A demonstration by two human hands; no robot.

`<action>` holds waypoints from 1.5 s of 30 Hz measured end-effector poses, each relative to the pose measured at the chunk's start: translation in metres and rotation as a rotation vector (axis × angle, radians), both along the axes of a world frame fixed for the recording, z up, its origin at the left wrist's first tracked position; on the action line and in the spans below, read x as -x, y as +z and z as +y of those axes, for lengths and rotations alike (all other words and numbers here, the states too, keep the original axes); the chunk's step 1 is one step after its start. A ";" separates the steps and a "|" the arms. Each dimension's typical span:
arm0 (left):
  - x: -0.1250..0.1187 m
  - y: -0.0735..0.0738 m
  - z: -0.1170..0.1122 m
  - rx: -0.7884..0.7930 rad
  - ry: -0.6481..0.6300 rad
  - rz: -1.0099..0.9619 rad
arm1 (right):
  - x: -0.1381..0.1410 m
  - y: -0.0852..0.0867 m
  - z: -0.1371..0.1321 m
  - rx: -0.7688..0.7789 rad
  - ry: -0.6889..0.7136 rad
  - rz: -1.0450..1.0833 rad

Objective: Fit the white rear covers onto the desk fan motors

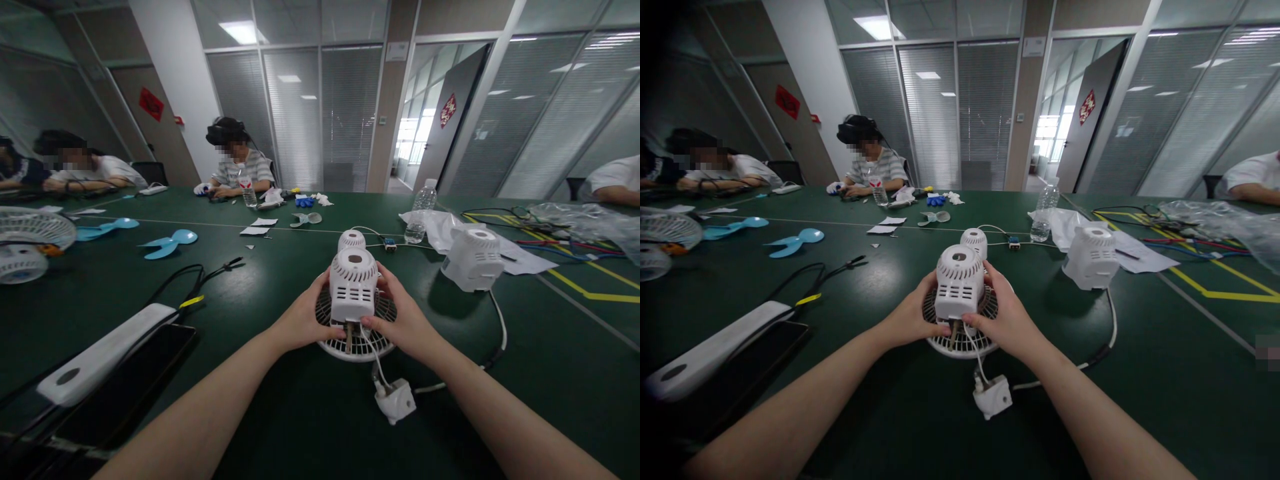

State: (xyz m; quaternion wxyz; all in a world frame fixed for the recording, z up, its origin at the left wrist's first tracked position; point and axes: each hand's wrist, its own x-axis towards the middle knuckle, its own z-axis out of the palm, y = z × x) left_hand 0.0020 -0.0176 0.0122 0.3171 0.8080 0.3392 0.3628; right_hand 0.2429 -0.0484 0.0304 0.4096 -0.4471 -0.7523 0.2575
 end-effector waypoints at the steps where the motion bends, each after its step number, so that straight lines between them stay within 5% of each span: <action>1: 0.000 0.000 0.000 -0.005 0.003 -0.001 | -0.001 0.000 0.000 0.012 0.014 0.006; 11: -0.002 -0.001 -0.003 -0.110 0.124 0.064 | -0.009 -0.007 0.009 0.095 0.193 0.157; 23: -0.004 -0.008 0.002 -0.062 0.006 0.032 | -0.001 -0.010 0.005 0.036 0.112 0.151; 45: -0.001 -0.007 0.000 -0.029 0.050 -0.010 | 0.002 -0.004 0.000 -0.014 0.048 0.173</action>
